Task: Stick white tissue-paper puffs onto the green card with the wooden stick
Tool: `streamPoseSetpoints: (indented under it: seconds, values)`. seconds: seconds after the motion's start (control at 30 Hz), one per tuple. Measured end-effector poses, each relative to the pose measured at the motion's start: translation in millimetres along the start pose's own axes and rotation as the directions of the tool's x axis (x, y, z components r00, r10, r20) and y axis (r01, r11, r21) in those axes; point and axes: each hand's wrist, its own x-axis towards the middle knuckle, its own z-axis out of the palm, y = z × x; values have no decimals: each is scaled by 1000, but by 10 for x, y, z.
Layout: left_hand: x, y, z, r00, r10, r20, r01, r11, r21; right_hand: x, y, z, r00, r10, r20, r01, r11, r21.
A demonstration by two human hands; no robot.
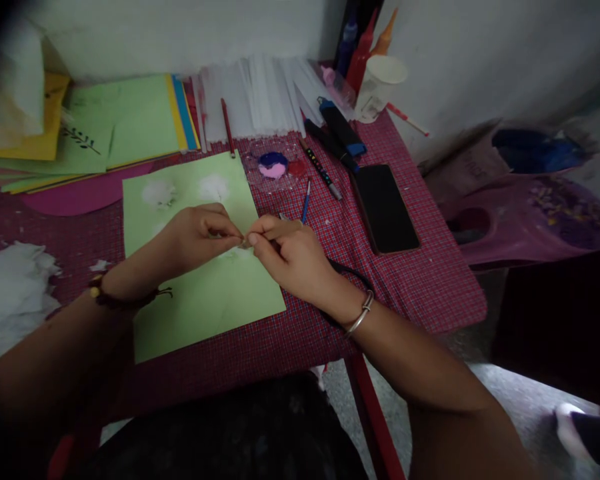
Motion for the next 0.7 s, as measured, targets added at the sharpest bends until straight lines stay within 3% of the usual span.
streamPoseSetpoints:
  seconds: [0.13,0.23,0.33,0.4,0.57,0.7]
  values:
    - [30,-39,19,1000,8,11,-8,1000,17,-3,11,0,1000,7,30,-6,999,-53]
    - [-18,-31,-89,1000,-10,-21,12,998,62,1,33,-5,997,7,73,0,996,-92]
    - [-259,45,-244,989,-38,-140,57,990,131,3,49,-8,996,-2,87,12,993,-114]
    - [-533,127,-268,987,15,-160,20,976,215,-1,51,-5,997,-12,81,22,993,-116]
    - [-1230,277,64,977,207,57,-213,901,376,-27,45,21,998,18,62,-12,996,-91]
    - [-1422,295,282,968,228,102,-248,839,483,-43,61,51,997,48,59,-45,998,-43]
